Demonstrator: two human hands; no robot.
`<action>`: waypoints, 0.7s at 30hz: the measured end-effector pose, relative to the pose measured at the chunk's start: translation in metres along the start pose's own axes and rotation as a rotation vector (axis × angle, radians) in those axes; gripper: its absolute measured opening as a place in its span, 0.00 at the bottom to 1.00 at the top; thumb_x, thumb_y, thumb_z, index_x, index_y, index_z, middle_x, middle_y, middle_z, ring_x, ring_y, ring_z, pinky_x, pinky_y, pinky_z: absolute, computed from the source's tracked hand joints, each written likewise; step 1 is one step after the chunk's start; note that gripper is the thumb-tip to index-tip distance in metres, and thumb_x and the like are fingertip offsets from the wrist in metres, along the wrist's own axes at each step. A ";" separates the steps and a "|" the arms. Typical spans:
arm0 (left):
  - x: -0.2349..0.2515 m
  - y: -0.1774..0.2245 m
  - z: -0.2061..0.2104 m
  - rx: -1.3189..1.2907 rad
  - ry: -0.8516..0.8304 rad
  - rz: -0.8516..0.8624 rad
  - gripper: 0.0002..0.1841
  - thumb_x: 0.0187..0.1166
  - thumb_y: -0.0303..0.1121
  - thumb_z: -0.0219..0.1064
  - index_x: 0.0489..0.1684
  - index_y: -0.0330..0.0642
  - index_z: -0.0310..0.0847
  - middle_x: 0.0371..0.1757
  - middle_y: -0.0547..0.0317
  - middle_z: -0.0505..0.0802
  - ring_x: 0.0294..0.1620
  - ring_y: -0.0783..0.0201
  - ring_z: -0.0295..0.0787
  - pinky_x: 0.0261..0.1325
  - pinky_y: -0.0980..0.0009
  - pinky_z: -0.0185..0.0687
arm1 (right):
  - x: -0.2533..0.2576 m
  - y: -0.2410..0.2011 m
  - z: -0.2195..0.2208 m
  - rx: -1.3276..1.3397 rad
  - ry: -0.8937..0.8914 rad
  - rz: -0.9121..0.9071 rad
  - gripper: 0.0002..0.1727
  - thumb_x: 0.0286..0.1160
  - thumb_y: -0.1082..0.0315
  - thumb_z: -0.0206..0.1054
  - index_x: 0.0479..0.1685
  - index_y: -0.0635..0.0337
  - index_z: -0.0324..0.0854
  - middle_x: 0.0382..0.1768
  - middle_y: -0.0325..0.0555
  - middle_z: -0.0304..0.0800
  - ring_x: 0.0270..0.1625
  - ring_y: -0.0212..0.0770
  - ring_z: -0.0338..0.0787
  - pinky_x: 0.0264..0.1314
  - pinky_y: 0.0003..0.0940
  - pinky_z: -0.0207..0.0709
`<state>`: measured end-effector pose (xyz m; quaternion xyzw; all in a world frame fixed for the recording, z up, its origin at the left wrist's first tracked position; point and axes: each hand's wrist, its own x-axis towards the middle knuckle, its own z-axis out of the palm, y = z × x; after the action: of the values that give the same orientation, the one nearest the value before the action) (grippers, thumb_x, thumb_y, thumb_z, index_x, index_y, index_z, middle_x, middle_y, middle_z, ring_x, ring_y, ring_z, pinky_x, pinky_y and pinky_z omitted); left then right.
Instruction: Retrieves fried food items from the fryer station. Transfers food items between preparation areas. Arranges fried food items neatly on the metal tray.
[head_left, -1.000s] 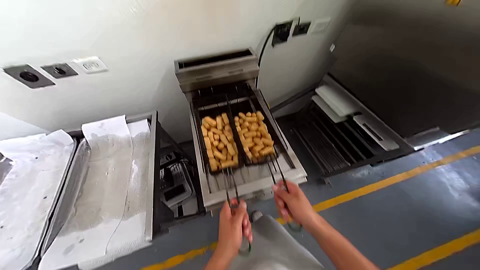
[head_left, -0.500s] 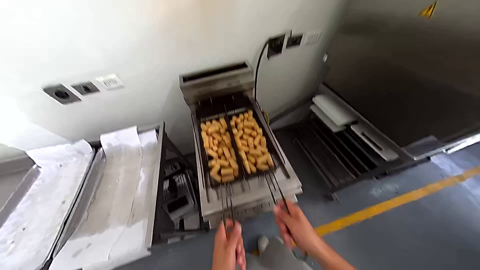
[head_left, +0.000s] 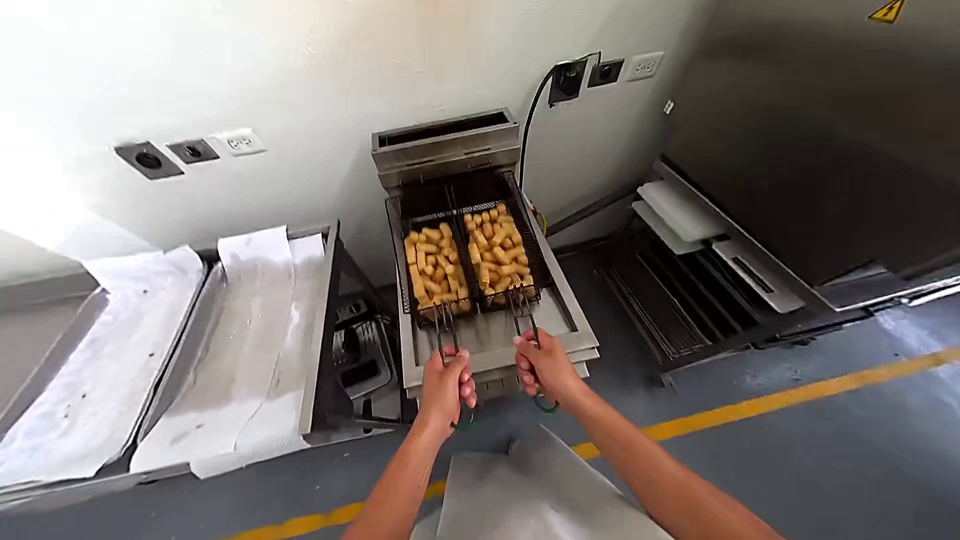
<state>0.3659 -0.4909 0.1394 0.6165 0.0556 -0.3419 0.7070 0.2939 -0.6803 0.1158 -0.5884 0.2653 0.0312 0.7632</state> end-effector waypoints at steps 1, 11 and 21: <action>-0.013 -0.008 -0.004 0.001 -0.006 -0.011 0.10 0.93 0.30 0.52 0.63 0.34 0.64 0.16 0.64 0.74 0.09 0.71 0.73 0.14 0.74 0.79 | -0.013 0.008 -0.005 -0.012 -0.008 0.007 0.10 0.93 0.63 0.54 0.59 0.60 0.67 0.19 0.38 0.73 0.13 0.33 0.76 0.16 0.29 0.78; -0.007 -0.031 -0.014 0.032 -0.020 0.047 0.10 0.92 0.31 0.53 0.61 0.34 0.64 0.16 0.65 0.74 0.08 0.71 0.73 0.13 0.73 0.80 | 0.000 0.025 -0.020 -0.014 -0.039 -0.074 0.12 0.92 0.61 0.55 0.59 0.60 0.67 0.18 0.38 0.74 0.13 0.35 0.78 0.16 0.31 0.80; -0.024 -0.154 -0.045 -0.028 -0.001 0.047 0.06 0.89 0.31 0.53 0.47 0.37 0.71 0.11 0.66 0.77 0.07 0.71 0.75 0.12 0.74 0.78 | -0.034 0.143 -0.042 0.122 0.005 -0.091 0.09 0.89 0.61 0.55 0.43 0.57 0.70 0.12 0.36 0.76 0.10 0.34 0.79 0.13 0.30 0.78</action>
<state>0.2780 -0.4409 0.0130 0.6074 0.0456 -0.3248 0.7235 0.1976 -0.6663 -0.0019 -0.5522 0.2415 -0.0211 0.7977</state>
